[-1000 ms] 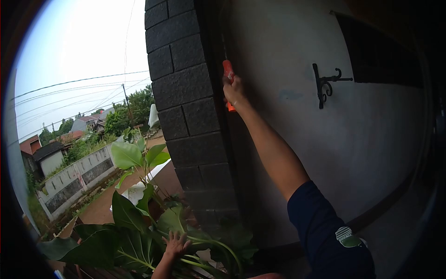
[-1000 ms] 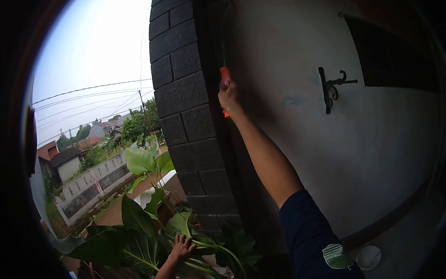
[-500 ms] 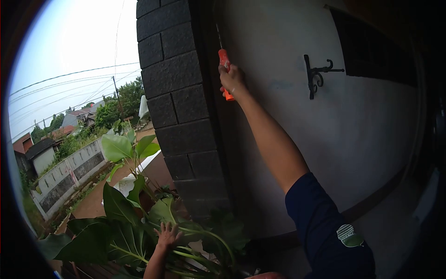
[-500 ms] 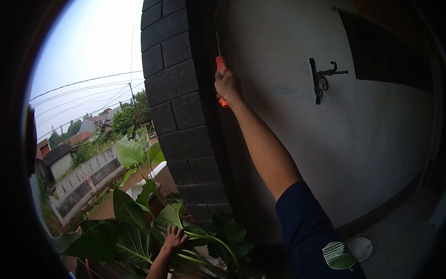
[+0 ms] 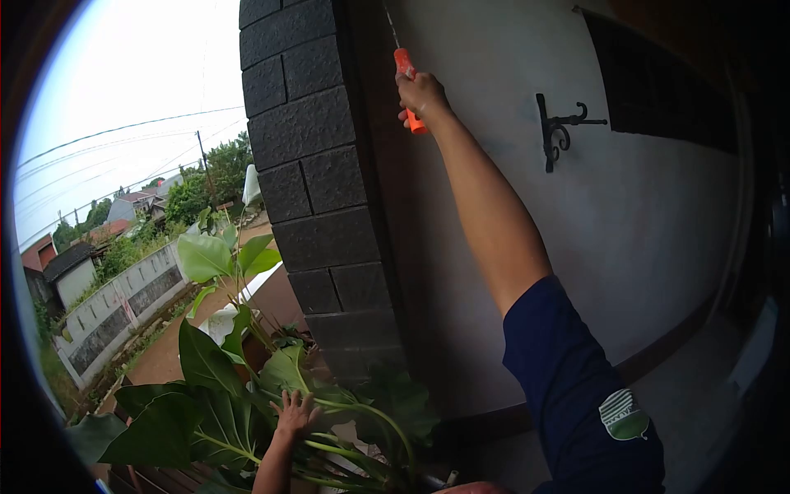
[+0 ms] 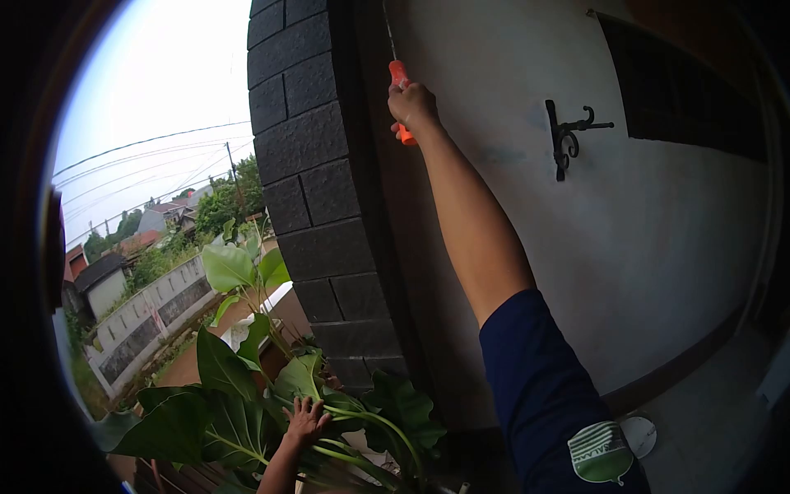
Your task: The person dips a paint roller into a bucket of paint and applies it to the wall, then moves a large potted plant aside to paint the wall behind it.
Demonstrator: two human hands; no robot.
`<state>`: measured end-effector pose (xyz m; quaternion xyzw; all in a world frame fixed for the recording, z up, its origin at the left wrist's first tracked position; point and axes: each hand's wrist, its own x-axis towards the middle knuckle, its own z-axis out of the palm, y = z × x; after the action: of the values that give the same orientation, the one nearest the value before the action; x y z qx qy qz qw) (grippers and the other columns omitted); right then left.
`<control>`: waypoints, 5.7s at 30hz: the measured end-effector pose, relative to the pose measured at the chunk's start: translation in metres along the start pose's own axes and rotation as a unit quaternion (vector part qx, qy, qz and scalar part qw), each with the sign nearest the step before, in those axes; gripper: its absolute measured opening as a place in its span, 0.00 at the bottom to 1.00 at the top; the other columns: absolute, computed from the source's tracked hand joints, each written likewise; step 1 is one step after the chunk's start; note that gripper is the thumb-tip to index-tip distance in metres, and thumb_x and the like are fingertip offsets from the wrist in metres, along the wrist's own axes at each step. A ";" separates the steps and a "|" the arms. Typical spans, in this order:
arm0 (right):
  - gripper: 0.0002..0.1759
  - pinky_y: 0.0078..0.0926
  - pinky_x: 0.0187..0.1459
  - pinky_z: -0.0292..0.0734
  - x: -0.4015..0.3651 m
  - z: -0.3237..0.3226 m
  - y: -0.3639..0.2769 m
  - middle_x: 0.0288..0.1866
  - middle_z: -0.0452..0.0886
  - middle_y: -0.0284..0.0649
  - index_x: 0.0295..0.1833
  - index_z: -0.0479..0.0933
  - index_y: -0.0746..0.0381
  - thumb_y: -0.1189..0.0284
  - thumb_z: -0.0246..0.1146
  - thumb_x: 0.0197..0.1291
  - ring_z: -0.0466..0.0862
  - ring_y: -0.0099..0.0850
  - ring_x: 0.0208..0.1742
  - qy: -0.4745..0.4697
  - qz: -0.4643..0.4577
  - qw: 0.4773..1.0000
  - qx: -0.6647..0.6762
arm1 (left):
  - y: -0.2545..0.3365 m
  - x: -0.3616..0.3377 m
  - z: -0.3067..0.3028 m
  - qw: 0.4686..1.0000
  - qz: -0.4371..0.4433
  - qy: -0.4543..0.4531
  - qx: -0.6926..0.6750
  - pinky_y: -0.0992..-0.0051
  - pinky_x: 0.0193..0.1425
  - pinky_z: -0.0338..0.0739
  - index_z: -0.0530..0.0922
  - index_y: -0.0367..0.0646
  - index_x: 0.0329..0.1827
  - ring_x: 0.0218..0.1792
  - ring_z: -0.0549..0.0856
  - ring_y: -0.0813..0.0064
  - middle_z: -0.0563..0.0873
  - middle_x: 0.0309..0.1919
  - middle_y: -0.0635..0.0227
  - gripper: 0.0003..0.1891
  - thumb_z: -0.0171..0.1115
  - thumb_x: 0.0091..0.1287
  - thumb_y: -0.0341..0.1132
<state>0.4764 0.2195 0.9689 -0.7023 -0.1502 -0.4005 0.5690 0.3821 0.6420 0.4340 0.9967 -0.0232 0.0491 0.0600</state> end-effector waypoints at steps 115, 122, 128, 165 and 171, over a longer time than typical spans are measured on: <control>0.23 0.30 0.25 0.78 0.000 -0.137 0.010 0.30 0.72 0.36 0.50 0.67 0.62 0.51 0.46 0.71 0.75 0.26 0.27 -0.012 0.086 0.983 -0.159 | -0.003 0.003 -0.007 0.999 -0.003 -0.035 -0.009 0.25 0.71 0.33 0.62 0.59 0.75 0.79 0.45 0.44 0.56 0.77 0.56 0.35 0.37 0.71 0.67; 0.22 0.31 0.14 0.75 -0.162 -0.119 0.169 0.26 0.74 0.41 0.50 0.64 0.68 0.56 0.47 0.73 0.76 0.30 0.15 -0.001 0.105 0.987 -0.124 | 0.000 0.002 -0.009 0.999 -0.001 -0.051 0.005 0.26 0.72 0.33 0.62 0.59 0.76 0.79 0.44 0.43 0.54 0.78 0.56 0.35 0.35 0.71 0.67; 0.19 0.31 0.15 0.74 -0.299 -0.087 0.243 0.24 0.74 0.42 0.49 0.61 0.65 0.58 0.47 0.74 0.77 0.30 0.15 -0.012 0.183 0.980 -0.083 | 0.001 0.000 -0.007 0.999 -0.001 -0.045 0.008 0.26 0.72 0.33 0.61 0.59 0.76 0.79 0.44 0.43 0.54 0.78 0.55 0.35 0.34 0.72 0.67; 0.22 0.33 0.16 0.77 -0.189 -0.110 0.177 0.29 0.76 0.44 0.54 0.63 0.70 0.59 0.47 0.72 0.78 0.31 0.17 0.000 0.142 0.984 -0.110 | 0.012 -0.006 -0.018 0.998 -0.014 -0.052 0.016 0.26 0.72 0.32 0.61 0.59 0.77 0.79 0.43 0.43 0.54 0.78 0.54 0.36 0.35 0.71 0.67; 0.24 0.33 0.16 0.78 -0.126 -0.105 0.136 0.31 0.76 0.44 0.55 0.64 0.71 0.57 0.47 0.72 0.78 0.32 0.18 0.006 0.108 0.989 -0.097 | 0.009 -0.005 -0.014 0.999 -0.013 -0.046 0.014 0.25 0.71 0.33 0.61 0.60 0.77 0.79 0.44 0.43 0.55 0.78 0.55 0.37 0.36 0.70 0.69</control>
<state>0.4455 0.1117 0.7873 -0.7639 -0.0305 -0.3540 0.5387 0.3757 0.6345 0.4490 0.9989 -0.0119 0.0026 0.0455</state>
